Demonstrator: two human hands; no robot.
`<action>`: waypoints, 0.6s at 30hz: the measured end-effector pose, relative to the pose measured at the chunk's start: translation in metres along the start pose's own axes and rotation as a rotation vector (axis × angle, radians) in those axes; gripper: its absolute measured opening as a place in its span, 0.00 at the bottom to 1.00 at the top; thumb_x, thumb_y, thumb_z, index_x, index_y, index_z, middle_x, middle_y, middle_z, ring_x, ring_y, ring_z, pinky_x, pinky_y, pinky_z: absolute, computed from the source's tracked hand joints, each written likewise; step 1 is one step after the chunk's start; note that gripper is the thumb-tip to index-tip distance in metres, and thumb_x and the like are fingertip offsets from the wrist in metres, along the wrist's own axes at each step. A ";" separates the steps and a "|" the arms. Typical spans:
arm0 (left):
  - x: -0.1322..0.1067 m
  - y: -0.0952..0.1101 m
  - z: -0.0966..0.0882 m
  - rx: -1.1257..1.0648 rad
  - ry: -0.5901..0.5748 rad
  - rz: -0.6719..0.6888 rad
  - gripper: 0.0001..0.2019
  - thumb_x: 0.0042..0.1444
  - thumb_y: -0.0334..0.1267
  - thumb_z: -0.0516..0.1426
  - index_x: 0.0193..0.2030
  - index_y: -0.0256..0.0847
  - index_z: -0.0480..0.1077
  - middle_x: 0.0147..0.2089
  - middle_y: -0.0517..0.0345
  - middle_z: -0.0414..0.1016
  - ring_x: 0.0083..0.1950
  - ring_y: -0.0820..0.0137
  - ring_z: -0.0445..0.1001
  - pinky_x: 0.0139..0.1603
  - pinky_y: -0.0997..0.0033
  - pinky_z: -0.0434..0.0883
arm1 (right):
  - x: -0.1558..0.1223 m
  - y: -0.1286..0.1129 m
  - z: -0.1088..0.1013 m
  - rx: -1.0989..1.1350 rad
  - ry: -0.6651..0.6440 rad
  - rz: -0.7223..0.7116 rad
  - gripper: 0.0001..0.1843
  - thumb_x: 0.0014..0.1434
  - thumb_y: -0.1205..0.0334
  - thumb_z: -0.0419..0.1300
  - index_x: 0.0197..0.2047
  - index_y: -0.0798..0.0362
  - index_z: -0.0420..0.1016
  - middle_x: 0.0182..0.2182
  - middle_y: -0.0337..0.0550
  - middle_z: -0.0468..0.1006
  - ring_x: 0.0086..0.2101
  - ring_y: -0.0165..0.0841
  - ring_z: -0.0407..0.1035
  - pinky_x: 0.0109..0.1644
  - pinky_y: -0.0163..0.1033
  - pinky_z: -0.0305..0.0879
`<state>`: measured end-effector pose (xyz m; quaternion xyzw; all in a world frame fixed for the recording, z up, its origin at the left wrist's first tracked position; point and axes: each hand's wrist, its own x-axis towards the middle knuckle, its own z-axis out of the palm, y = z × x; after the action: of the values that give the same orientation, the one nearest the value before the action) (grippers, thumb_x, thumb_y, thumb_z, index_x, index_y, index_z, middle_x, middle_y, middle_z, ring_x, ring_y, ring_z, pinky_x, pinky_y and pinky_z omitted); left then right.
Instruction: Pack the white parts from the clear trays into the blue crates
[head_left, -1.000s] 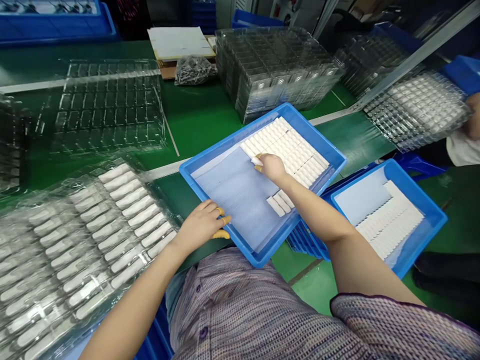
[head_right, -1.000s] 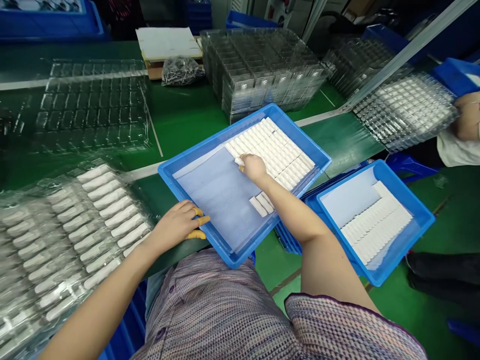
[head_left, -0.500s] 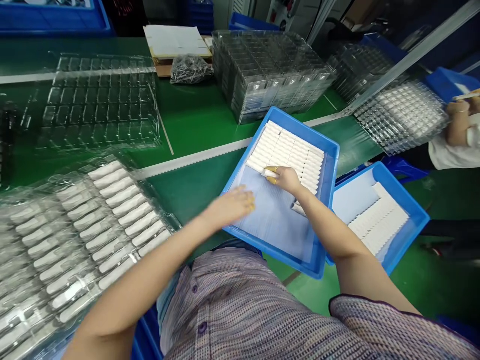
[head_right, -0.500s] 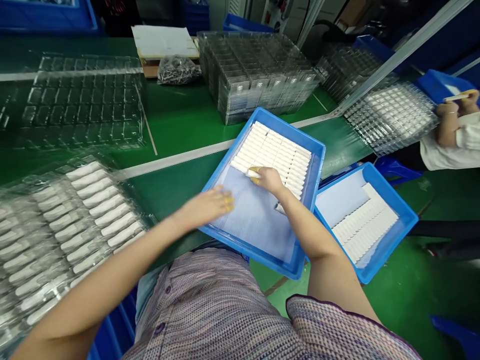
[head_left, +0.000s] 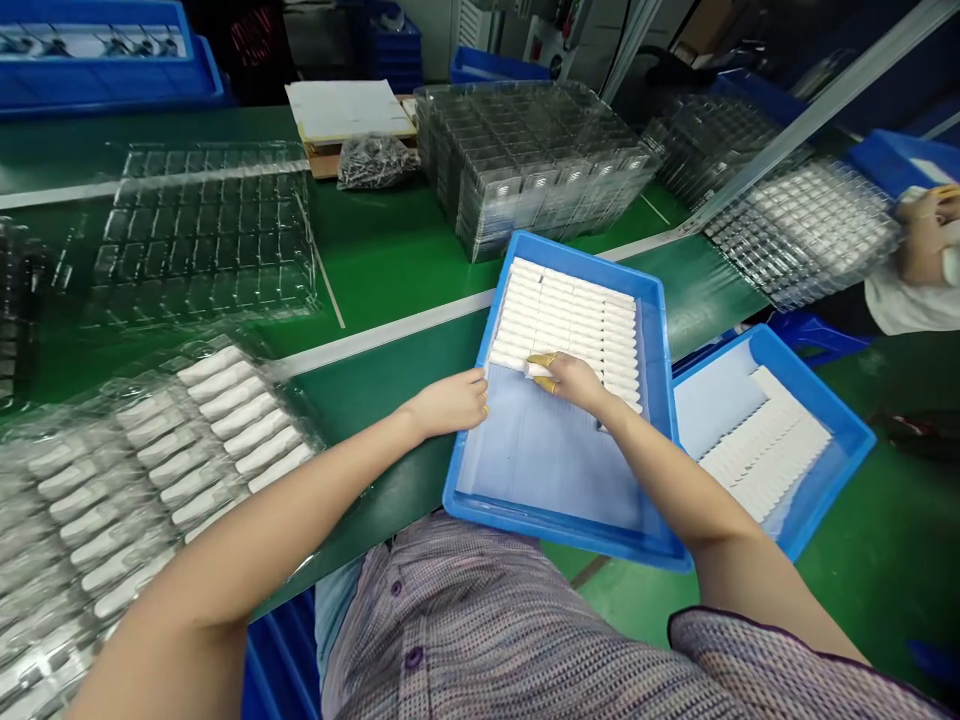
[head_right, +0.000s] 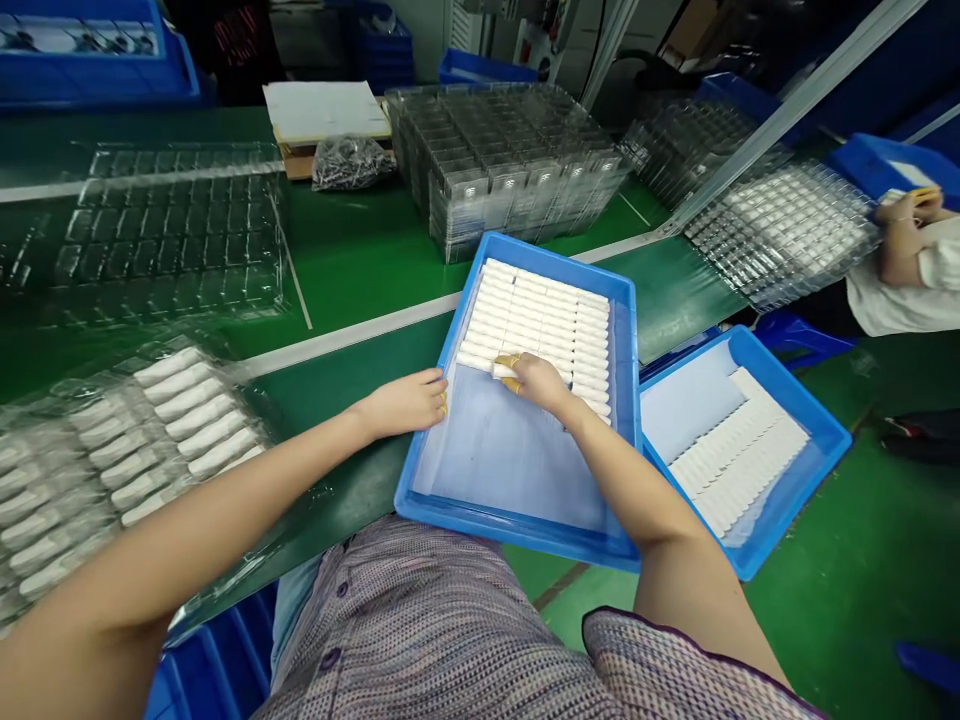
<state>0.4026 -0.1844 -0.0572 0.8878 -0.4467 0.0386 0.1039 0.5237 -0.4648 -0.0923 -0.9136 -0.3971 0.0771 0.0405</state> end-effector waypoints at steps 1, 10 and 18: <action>0.001 0.008 0.001 0.016 -0.010 0.013 0.17 0.61 0.19 0.54 0.26 0.40 0.75 0.30 0.50 0.79 0.38 0.63 0.72 0.52 0.60 0.64 | -0.002 0.001 0.002 -0.001 0.000 -0.039 0.24 0.68 0.61 0.60 0.66 0.53 0.75 0.54 0.53 0.83 0.52 0.44 0.77 0.56 0.46 0.75; 0.023 0.065 0.007 0.242 -0.080 0.037 0.11 0.61 0.24 0.60 0.29 0.38 0.80 0.27 0.51 0.80 0.33 0.63 0.73 0.39 0.60 0.57 | -0.017 0.007 -0.005 0.140 0.006 -0.179 0.24 0.67 0.66 0.60 0.65 0.53 0.75 0.53 0.53 0.83 0.53 0.45 0.77 0.57 0.50 0.76; 0.022 0.101 0.011 0.124 -0.064 -0.159 0.12 0.65 0.24 0.58 0.32 0.36 0.80 0.28 0.48 0.80 0.34 0.61 0.75 0.40 0.58 0.57 | 0.017 -0.034 -0.003 0.328 0.035 -0.300 0.25 0.66 0.64 0.59 0.66 0.51 0.74 0.56 0.52 0.81 0.56 0.45 0.76 0.62 0.53 0.73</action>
<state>0.3342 -0.2624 -0.0490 0.9259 -0.3749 0.0294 0.0370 0.5108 -0.4293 -0.0865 -0.8266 -0.5101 0.1178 0.2063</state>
